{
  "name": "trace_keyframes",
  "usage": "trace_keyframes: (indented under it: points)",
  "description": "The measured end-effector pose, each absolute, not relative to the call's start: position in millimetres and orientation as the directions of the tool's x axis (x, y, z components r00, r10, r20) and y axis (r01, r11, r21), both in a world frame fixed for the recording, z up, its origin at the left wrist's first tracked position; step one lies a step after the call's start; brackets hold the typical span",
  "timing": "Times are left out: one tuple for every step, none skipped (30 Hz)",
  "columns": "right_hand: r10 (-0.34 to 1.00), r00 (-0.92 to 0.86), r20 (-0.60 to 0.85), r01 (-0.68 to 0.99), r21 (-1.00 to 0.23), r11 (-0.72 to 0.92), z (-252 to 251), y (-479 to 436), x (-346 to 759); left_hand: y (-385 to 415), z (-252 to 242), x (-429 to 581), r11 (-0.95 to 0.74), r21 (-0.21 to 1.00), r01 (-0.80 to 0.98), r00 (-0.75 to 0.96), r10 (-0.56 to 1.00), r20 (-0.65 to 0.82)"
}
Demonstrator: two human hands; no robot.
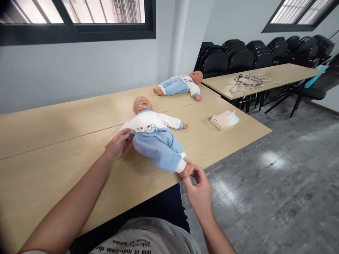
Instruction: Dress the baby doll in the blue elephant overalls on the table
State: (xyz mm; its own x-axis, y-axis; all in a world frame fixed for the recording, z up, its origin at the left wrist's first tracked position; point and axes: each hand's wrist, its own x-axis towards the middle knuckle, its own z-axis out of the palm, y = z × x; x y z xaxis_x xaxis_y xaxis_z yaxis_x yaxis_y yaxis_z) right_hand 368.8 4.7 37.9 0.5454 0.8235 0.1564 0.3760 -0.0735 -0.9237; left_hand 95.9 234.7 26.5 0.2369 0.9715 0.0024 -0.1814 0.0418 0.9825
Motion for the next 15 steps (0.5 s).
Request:
trace_keyframes:
  points:
    - [0.812, 0.565, 0.144, 0.337, -0.939, -0.068, 39.7, 6.1, 372.7, 235.2, 28.4, 96.1, 0.014, 0.989, -0.147, 0.234, 0.972, 0.021]
    - [0.802, 0.581, 0.137, 0.312, -0.948, -0.064, 40.7, 7.2, 375.4, 234.9, 30.4, 96.9, -0.017, 0.994, -0.105, 0.224, 0.974, 0.041]
    - [0.795, 0.592, 0.131, 0.294, -0.954, -0.062, 40.9, 8.2, 376.8, 233.4, 32.2, 98.2, -0.052, 0.997, -0.061, 0.201, 0.977, 0.063]
    - [0.792, 0.597, 0.123, 0.276, -0.959, -0.059, 40.6, 8.8, 376.9, 230.5, 33.6, 100.1, -0.089, 0.996, -0.016, 0.160, 0.983, 0.091]
    - [0.794, 0.597, 0.113, 0.258, -0.964, -0.056, 39.8, 9.2, 376.1, 226.1, 34.4, 102.5, -0.126, 0.992, 0.026, 0.103, 0.987, 0.122]
    - [0.799, 0.593, 0.105, 0.241, -0.969, -0.052, 38.9, 9.2, 374.5, 220.0, 34.4, 105.5, -0.158, 0.985, 0.063, 0.039, 0.987, 0.156]
    - [0.805, 0.585, 0.098, 0.227, -0.973, -0.046, 37.8, 9.0, 372.6, 212.7, 33.6, 108.9, -0.185, 0.977, 0.105, -0.013, 0.982, 0.187]
    - [0.811, 0.577, 0.095, 0.216, -0.976, -0.039, 36.6, 8.6, 370.4, 204.3, 32.2, 112.6, -0.200, 0.968, 0.152, -0.036, 0.978, 0.207]
    - [0.816, 0.570, 0.094, 0.207, -0.978, -0.032, 35.4, 8.2, 368.3, 195.4, 30.3, 116.3, -0.197, 0.961, 0.193, -0.024, 0.978, 0.205]
    - [0.818, 0.567, 0.093, 0.197, -0.980, -0.025, 34.1, 7.8, 366.3, 186.5, 28.2, 119.8, -0.175, 0.961, 0.215, 0.025, 0.984, 0.174]
    - [0.821, 0.564, 0.091, 0.187, -0.982, -0.020, 32.9, 7.4, 364.6, 178.1, 26.2, 122.8, -0.138, 0.967, 0.214, 0.096, 0.988, 0.120]
    - [0.823, 0.562, 0.087, 0.176, -0.984, -0.016, 31.6, 7.2, 363.1, 170.7, 24.5, 125.1, -0.090, 0.976, 0.200, 0.170, 0.984, 0.056]
    - [0.823, 0.561, 0.084, 0.167, -0.986, -0.013, 30.4, 7.0, 361.9, 164.6, 23.2, 126.6, -0.039, 0.983, 0.182, 0.236, 0.972, -0.005]
    - [0.823, 0.563, 0.081, 0.159, -0.987, -0.012, 29.4, 7.0, 361.0, 159.9, 22.4, 127.0, -0.001, 0.986, 0.166, 0.284, 0.958, -0.047]
    - [0.821, 0.566, 0.080, 0.154, -0.988, -0.010, 28.5, 7.1, 360.5, 156.5, 21.9, 126.5, 0.015, 0.988, 0.156, 0.312, 0.948, -0.064]
